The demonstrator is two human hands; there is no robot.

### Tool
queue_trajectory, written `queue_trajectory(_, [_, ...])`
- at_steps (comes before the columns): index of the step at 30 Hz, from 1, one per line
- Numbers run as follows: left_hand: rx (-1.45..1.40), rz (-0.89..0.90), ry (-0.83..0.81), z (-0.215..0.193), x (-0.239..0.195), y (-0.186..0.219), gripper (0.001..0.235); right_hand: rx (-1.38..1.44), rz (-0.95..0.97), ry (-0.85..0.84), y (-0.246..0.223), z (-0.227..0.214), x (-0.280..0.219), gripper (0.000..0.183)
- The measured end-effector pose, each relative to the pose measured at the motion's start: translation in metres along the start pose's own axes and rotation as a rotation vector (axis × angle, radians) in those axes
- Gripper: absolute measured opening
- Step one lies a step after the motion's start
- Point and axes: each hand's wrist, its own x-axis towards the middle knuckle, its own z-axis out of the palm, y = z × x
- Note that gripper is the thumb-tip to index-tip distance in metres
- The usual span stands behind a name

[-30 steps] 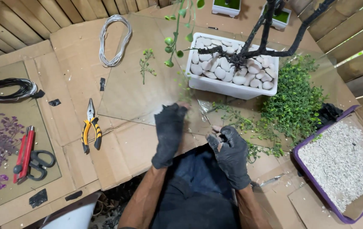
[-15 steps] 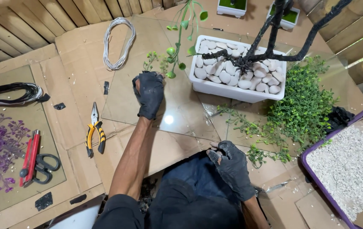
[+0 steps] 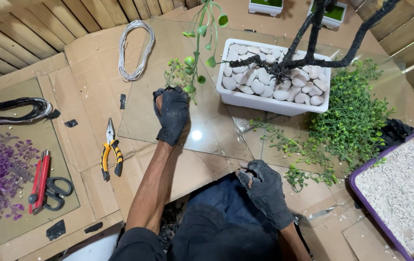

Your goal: Attaching small artificial greenery sprigs to the branches of a decorative tree in a pot.

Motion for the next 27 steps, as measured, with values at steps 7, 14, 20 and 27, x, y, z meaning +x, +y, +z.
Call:
queue_trajectory(7, [-0.848,-0.329,0.504,-0.045,-0.024,-0.085,0.030,-0.076,0.086,0.071,-0.017,0.046,0.063,0.032])
queue_trajectory(14, [-0.823,-0.324,0.428,-0.053,-0.026,-0.117,0.030,-0.617,-0.126,0.242,0.016,0.195,0.172,0.044])
queue_trajectory(20, [-1.030,-0.209,0.154,-0.081,-0.063,-0.238,0.059,-0.657,-0.056,0.215,0.010,0.206,0.191,0.031])
queue_trajectory(27, [-1.077,-0.218,0.194,-0.065,-0.076,-0.148,0.057,-0.500,0.075,0.264,0.013,0.203,0.184,0.038])
